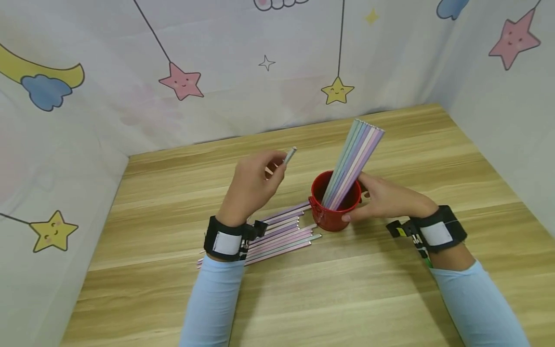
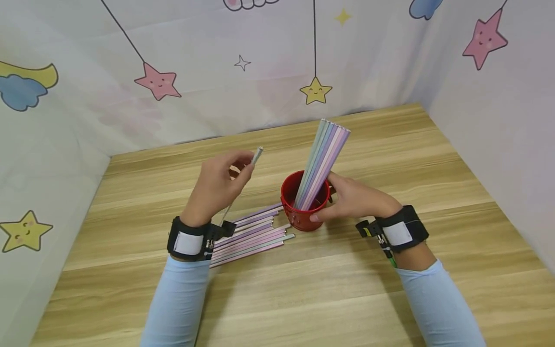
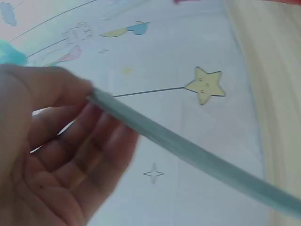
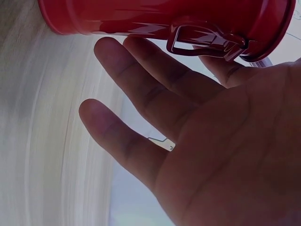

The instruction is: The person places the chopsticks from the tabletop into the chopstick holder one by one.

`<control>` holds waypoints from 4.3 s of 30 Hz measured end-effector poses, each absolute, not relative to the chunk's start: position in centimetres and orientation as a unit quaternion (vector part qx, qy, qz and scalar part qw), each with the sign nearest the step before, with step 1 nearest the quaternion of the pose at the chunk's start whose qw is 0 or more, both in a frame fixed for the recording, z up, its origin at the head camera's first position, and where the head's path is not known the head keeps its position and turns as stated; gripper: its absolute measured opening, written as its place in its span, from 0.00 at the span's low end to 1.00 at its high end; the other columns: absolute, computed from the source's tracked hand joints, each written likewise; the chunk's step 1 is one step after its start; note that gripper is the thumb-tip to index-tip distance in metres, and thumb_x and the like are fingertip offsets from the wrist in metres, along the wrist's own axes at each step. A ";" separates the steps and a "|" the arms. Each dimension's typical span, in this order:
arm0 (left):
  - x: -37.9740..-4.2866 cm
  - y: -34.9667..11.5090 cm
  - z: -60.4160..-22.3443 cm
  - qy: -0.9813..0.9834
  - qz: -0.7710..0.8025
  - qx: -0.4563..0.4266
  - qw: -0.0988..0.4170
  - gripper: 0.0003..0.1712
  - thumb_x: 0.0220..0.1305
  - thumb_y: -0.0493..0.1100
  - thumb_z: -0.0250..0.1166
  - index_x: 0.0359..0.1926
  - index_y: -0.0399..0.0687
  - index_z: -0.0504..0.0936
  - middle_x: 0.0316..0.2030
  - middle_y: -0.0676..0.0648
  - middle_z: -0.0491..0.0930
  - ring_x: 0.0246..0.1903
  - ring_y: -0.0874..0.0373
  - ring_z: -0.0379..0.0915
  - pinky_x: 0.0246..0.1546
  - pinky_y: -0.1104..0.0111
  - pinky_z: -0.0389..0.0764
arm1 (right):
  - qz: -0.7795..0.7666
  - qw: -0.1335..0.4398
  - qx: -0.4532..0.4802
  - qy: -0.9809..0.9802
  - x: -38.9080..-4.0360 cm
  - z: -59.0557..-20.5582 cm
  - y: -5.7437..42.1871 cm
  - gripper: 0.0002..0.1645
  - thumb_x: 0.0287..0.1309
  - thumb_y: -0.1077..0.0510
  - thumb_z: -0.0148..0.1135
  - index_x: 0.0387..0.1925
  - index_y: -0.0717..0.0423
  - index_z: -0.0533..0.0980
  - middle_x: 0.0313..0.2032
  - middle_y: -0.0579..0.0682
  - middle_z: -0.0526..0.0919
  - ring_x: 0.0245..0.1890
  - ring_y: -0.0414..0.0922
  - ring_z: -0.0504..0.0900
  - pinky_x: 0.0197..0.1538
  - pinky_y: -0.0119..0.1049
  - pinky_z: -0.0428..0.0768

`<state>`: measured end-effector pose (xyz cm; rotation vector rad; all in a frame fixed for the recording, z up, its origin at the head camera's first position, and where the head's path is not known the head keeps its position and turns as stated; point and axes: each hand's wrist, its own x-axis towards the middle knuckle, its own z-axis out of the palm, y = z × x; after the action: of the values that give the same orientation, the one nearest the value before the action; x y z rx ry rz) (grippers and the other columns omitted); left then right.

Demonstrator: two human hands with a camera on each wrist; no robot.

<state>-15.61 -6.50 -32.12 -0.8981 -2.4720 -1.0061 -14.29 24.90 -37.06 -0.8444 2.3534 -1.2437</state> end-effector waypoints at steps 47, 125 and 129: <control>-11.6 2.6 -34.2 -0.709 -0.525 -0.421 0.212 0.14 0.68 0.31 0.63 0.53 0.32 0.79 0.38 0.42 0.79 0.38 0.59 0.80 0.41 0.76 0.81 | -0.455 0.186 -0.311 0.813 -14.5 -37.7 25.2 0.62 0.55 0.54 0.77 0.79 0.48 0.46 0.71 0.54 0.63 0.63 0.54 0.71 0.61 0.58 0.73; -15.2 -6.0 -32.0 -0.852 -0.354 -0.316 0.220 0.13 0.65 0.35 0.68 0.50 0.38 0.81 0.38 0.45 0.84 0.33 0.58 0.82 0.31 0.69 0.84 | -0.433 0.171 -0.307 0.830 -14.6 -38.1 25.4 0.54 0.48 0.51 0.81 0.71 0.58 0.61 0.62 0.52 0.75 0.62 0.50 0.73 0.63 0.54 0.72; -14.6 -5.7 -31.2 -0.820 -0.389 -0.328 0.262 0.14 0.65 0.35 0.68 0.51 0.36 0.80 0.39 0.45 0.85 0.34 0.59 0.82 0.32 0.70 0.85 | -0.436 0.167 -0.310 0.828 -14.7 -38.1 25.3 0.55 0.48 0.51 0.82 0.71 0.58 0.60 0.63 0.53 0.74 0.62 0.52 0.72 0.64 0.56 0.71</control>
<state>-14.63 -5.70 -31.18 -0.8885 -2.2192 -1.0534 -14.67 25.33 -38.07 -0.8819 2.3567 -1.2401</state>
